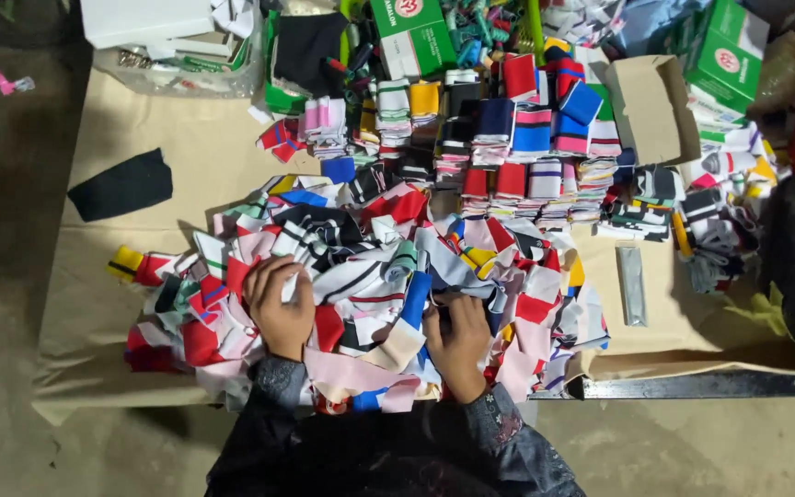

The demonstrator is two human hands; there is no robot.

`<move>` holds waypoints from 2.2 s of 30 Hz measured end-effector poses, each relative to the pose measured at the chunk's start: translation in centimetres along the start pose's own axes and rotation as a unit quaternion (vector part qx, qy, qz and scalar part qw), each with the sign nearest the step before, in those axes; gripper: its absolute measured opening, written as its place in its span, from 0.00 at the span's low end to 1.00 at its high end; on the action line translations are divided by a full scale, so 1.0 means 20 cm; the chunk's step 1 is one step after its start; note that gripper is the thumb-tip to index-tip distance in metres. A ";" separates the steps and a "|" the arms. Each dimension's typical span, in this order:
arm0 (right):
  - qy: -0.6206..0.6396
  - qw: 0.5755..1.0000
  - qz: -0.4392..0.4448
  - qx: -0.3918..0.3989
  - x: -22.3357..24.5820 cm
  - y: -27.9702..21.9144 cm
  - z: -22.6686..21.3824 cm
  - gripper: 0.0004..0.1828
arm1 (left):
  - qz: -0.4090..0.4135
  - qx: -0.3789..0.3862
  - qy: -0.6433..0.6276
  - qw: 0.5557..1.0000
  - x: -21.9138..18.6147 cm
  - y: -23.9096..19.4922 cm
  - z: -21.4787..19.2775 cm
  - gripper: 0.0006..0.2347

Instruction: The person folds various colorful socks from a large pile on a table. They pick up individual socks, unfold them, and fold them into smaller bundles by hand, placing the finished items back onto the pile.

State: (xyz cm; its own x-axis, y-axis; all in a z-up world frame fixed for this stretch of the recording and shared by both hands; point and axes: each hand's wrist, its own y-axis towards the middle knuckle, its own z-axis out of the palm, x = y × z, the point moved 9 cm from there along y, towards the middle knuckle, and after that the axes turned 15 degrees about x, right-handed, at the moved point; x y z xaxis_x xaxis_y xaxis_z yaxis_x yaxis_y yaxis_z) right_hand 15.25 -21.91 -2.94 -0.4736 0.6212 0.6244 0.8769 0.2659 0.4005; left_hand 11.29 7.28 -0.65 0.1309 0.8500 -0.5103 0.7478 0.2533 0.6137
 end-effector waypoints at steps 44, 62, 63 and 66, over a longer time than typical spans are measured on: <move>0.144 0.960 -0.079 0.227 0.23 0.60 0.22 0.13 | 0.112 0.120 -0.249 0.955 -0.33 0.15 0.44 0.03; 0.107 0.990 0.091 -0.004 -0.28 0.27 -0.05 0.16 | 0.050 0.208 -0.258 0.942 -0.42 0.33 0.18 0.09; 0.107 0.990 0.096 -0.007 -0.29 0.27 -0.05 0.16 | 0.051 0.213 -0.259 0.941 -0.42 0.28 0.14 0.09; 0.105 0.991 0.088 0.002 -0.29 0.25 -0.05 0.16 | 0.005 0.218 -0.250 0.943 -0.41 0.12 0.01 0.04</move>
State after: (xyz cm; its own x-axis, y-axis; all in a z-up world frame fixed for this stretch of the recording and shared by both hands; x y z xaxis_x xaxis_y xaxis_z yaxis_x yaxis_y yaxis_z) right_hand 22.31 -24.91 -4.03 -0.3190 0.4917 0.8102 0.9477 0.1706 0.2696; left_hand 12.08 0.82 4.86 0.3485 0.5003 -0.7927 0.9274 -0.0612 0.3690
